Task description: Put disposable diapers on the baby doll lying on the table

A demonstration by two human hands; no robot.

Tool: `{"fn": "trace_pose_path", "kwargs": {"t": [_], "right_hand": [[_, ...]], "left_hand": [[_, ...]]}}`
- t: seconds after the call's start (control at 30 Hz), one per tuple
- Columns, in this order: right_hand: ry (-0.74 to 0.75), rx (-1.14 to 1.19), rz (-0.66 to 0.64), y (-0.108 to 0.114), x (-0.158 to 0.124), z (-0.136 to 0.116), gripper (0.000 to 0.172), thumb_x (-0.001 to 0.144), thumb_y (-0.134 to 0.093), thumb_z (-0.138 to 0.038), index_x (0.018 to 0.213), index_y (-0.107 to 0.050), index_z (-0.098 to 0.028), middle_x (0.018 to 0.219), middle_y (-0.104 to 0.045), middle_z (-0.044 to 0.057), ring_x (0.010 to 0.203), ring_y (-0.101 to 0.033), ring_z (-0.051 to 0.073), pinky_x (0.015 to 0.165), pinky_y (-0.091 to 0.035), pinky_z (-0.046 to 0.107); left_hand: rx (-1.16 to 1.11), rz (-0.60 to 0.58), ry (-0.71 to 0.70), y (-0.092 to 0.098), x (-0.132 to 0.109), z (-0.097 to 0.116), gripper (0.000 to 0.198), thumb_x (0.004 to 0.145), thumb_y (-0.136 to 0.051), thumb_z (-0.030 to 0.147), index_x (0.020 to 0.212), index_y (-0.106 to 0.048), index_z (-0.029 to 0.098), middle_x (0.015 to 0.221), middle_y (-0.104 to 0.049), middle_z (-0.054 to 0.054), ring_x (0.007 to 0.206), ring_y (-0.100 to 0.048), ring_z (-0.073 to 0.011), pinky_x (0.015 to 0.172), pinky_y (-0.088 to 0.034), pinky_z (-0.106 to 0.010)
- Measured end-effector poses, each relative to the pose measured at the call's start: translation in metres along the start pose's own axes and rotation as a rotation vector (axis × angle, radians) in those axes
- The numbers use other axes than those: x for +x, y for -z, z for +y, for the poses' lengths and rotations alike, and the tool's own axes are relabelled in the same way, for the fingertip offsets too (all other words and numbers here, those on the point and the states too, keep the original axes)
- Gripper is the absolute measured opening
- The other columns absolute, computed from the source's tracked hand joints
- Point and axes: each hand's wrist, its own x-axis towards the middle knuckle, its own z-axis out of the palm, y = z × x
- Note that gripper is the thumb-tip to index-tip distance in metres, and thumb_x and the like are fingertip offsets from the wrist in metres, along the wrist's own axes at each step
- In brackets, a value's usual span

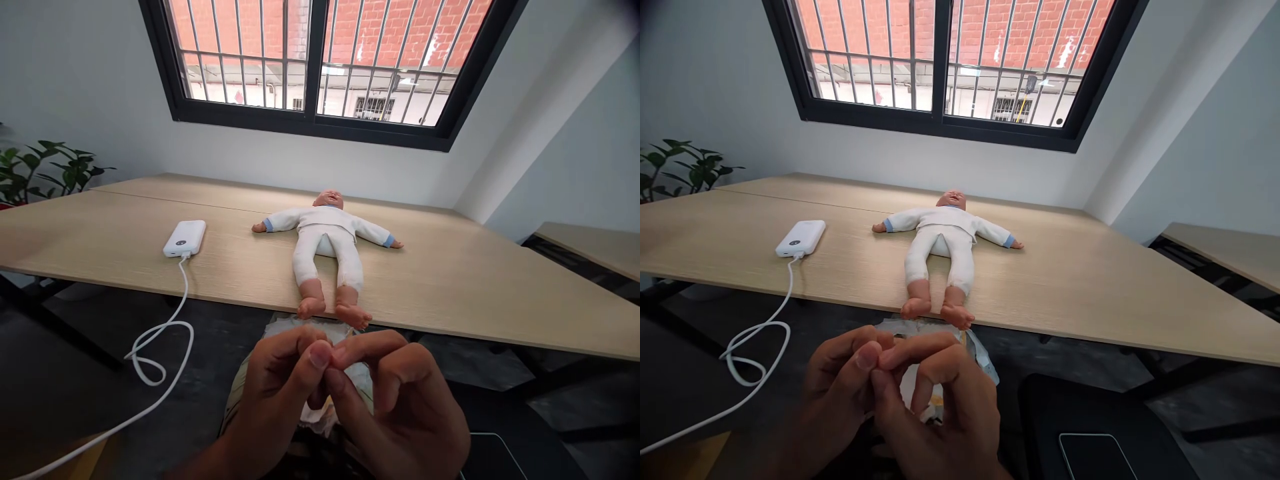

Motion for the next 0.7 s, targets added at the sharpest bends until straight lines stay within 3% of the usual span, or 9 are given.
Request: {"fn": "trace_pose_path", "kwargs": {"t": [0.7], "right_hand": [[0.198, -0.249, 0.027, -0.0054, 0.0039, -0.0074, 0.034, 0.077, -0.058, 0.006, 0.064, -0.041, -0.02, 0.078, -0.066, -0.001, 0.065, -0.068, 0.013, 0.048, -0.055, 0.021]], "left_hand": [[-0.018, -0.05, -0.001, -0.0023, -0.0027, 0.0032, 0.036, 0.095, -0.053, 0.043, 0.07, -0.052, 0.017, 0.059, -0.045, 0.002, 0.051, -0.041, -0.0071, 0.047, -0.033, -0.019]]}}
